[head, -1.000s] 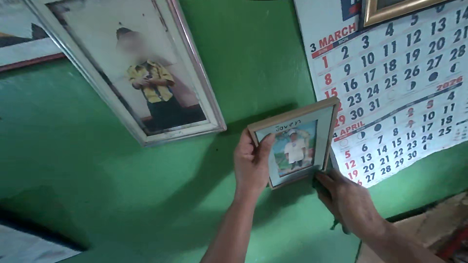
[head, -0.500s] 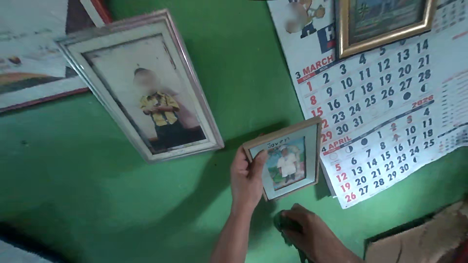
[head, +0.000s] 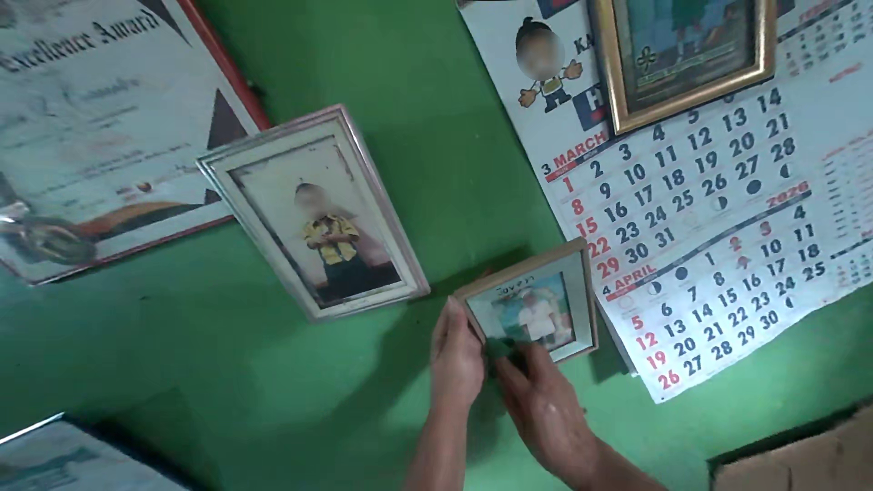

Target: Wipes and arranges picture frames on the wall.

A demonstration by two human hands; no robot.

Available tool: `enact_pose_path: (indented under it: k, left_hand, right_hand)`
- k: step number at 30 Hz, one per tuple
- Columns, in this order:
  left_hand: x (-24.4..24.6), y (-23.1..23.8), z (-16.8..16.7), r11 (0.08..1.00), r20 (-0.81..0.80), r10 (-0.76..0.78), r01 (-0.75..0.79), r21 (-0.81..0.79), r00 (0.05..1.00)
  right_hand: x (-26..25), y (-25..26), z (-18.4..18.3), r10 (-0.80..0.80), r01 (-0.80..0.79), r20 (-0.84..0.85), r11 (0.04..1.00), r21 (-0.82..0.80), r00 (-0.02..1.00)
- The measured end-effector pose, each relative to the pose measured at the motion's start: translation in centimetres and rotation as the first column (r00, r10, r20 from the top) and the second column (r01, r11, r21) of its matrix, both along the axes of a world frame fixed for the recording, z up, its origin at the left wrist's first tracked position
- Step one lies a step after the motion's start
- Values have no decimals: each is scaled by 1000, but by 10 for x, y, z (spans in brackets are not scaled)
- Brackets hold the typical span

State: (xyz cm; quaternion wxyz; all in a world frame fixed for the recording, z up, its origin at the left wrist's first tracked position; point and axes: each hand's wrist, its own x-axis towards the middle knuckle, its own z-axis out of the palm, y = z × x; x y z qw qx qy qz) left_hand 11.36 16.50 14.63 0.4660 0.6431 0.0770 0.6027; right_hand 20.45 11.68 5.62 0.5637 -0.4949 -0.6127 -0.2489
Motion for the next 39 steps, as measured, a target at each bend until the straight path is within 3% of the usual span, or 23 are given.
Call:
enact_pose_path:
  k: [3, 5, 10, 13, 15, 18, 20, 23, 24, 26, 28, 30, 35, 39]
  left_hand:
    - [3, 1, 0, 1000, 20, 10, -10, 9, 1000]
    - [5, 1, -1, 999, 30, 34, -35, 17, 999]
    - [4, 0, 2, 997, -16, 78, -78, 13, 997]
    - [2, -10, 6, 955, -118, 290, -296, -35, 950]
    - [1, -13, 7, 941, -123, 314, -326, -90, 941]
    - [1, -7, 3, 958, -74, 275, -279, -59, 959]
    - [1, 0, 0, 987, -17, 161, -161, -16, 987]
    - [3, 3, -3, 997, 33, 74, -74, 2, 997]
    - [4, 2, -3, 997, 30, 72, -72, 4, 997]
    - [4, 4, -4, 996, 25, 82, -83, 16, 996]
    - [4, 7, -6, 995, 42, 85, -87, 46, 995]
    - [2, 10, -10, 992, 31, 65, -68, 110, 997]
    - [8, 10, -6, 981, 13, 118, -118, 152, 993]
    - [12, 6, 2, 964, -18, 240, -237, 122, 970]
  right_hand:
    - [5, -4, -48, -37, 36, -5, 981, -191, 999]
    - [6, -8, -56, 4, -27, -78, 958, -287, 997]
    - [-2, -24, 15, 286, -431, -439, 858, -278, 852]
    - [-4, -25, 61, 368, -467, -416, 869, -165, 832]
    - [-4, -25, 77, 373, -454, -381, 878, -150, 846]
    - [-2, -22, 57, 339, -417, -352, 892, -174, 872]
    - [0, -24, 27, 267, -381, -360, 876, -296, 894]
    - [12, -33, -10, 143, -387, -407, 685, -618, 902]
    - [18, -38, -17, 130, -401, -424, 646, -650, 896]
    - [26, -50, -21, 131, -338, -406, 801, -494, 904]
    - [37, -49, -10, 98, -166, -343, 971, -173, 934]
    - [54, -44, 18, 22, -24, -321, 1000, -2, 947]
    - [56, -25, 81, -114, 105, -315, 993, -44, 942]
    - [18, -4, 84, -168, 163, -210, 986, -41, 963]
